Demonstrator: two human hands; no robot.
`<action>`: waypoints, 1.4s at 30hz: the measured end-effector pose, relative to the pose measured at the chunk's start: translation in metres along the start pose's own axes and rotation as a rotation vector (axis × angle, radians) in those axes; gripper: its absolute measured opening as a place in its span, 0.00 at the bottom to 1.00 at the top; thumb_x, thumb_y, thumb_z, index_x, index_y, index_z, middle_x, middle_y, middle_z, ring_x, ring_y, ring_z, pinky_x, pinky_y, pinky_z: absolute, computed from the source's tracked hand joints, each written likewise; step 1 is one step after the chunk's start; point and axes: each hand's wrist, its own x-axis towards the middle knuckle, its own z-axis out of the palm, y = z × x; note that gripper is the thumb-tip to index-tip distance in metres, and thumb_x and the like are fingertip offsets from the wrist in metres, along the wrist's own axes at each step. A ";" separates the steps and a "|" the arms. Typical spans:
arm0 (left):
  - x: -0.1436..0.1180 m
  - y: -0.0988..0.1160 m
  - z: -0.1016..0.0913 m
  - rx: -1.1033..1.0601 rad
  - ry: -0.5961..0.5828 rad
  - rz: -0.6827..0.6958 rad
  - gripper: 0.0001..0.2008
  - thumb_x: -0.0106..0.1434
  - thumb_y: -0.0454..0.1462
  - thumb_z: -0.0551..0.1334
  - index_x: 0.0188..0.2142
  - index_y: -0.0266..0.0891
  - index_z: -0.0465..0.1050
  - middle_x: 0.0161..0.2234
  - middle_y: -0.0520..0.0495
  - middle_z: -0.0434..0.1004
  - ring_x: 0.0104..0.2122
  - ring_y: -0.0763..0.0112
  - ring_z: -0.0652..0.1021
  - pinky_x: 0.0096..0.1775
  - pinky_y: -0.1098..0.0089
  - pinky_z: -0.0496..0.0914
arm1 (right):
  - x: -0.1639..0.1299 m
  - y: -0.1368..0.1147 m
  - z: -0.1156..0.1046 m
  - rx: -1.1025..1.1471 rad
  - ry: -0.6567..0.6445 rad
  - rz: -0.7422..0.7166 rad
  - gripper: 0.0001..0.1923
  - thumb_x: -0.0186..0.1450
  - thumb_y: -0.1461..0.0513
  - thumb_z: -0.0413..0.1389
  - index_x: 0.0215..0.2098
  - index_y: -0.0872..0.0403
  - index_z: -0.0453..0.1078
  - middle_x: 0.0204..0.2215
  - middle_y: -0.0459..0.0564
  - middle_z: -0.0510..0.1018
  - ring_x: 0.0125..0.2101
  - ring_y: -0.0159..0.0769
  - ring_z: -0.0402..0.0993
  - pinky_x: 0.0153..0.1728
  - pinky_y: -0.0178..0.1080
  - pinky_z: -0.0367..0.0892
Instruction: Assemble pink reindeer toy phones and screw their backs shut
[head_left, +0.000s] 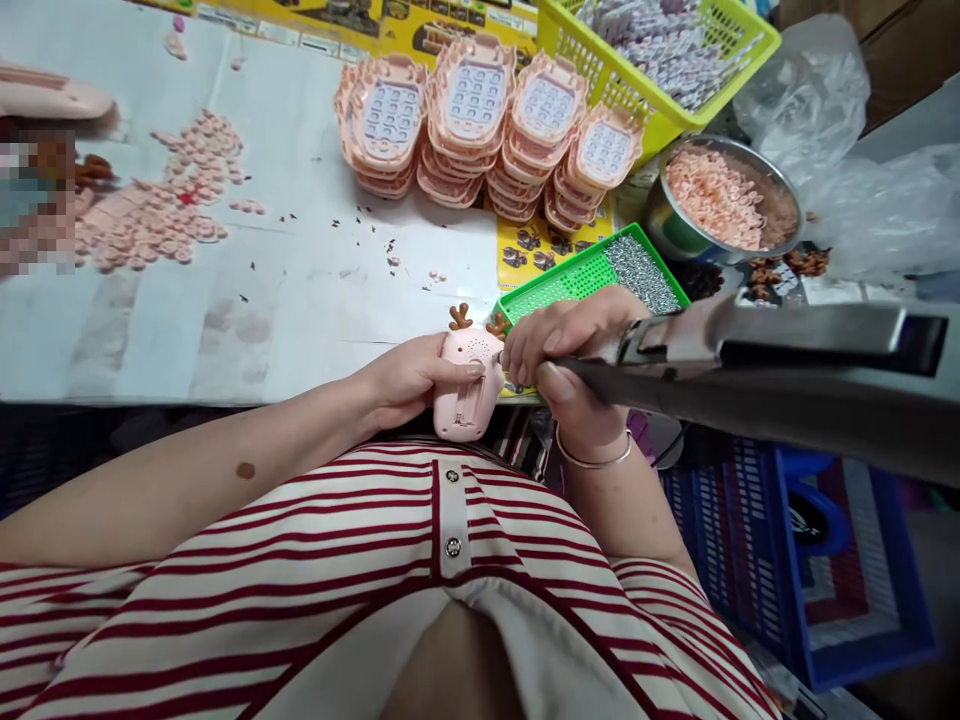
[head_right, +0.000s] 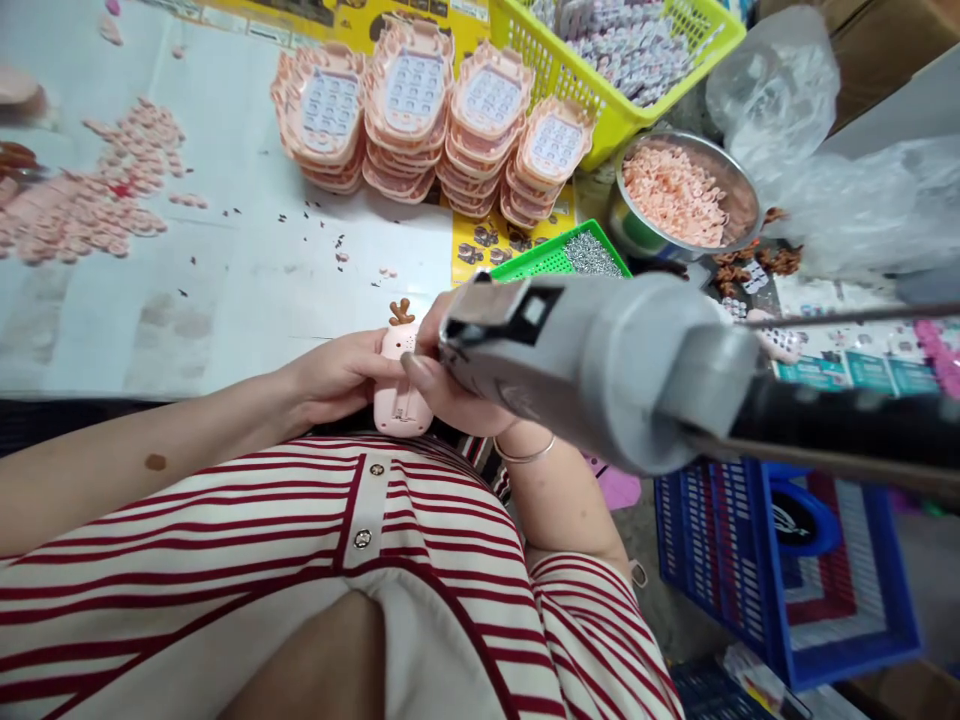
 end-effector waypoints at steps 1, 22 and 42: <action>0.000 0.000 0.000 0.003 -0.006 0.000 0.20 0.47 0.30 0.75 0.42 0.32 0.78 0.36 0.45 0.82 0.36 0.66 0.78 0.42 0.67 0.71 | 0.001 -0.002 0.002 0.054 -0.013 -0.074 0.11 0.61 0.55 0.66 0.40 0.42 0.72 0.18 0.36 0.70 0.17 0.32 0.66 0.21 0.38 0.68; -0.006 -0.002 0.004 0.029 0.121 -0.025 0.18 0.52 0.27 0.72 0.44 0.32 0.79 0.38 0.42 0.83 0.36 0.64 0.81 0.41 0.65 0.76 | -0.019 -0.015 -0.046 -0.136 0.262 -0.138 0.11 0.63 0.54 0.64 0.42 0.44 0.72 0.17 0.38 0.65 0.14 0.32 0.64 0.14 0.37 0.62; -0.013 -0.006 0.007 0.112 0.086 -0.030 0.15 0.49 0.31 0.74 0.38 0.33 0.80 0.35 0.44 0.83 0.33 0.66 0.79 0.41 0.66 0.71 | 0.007 -0.048 0.017 0.069 0.172 -0.241 0.09 0.64 0.56 0.61 0.43 0.43 0.72 0.18 0.38 0.66 0.16 0.32 0.67 0.16 0.37 0.66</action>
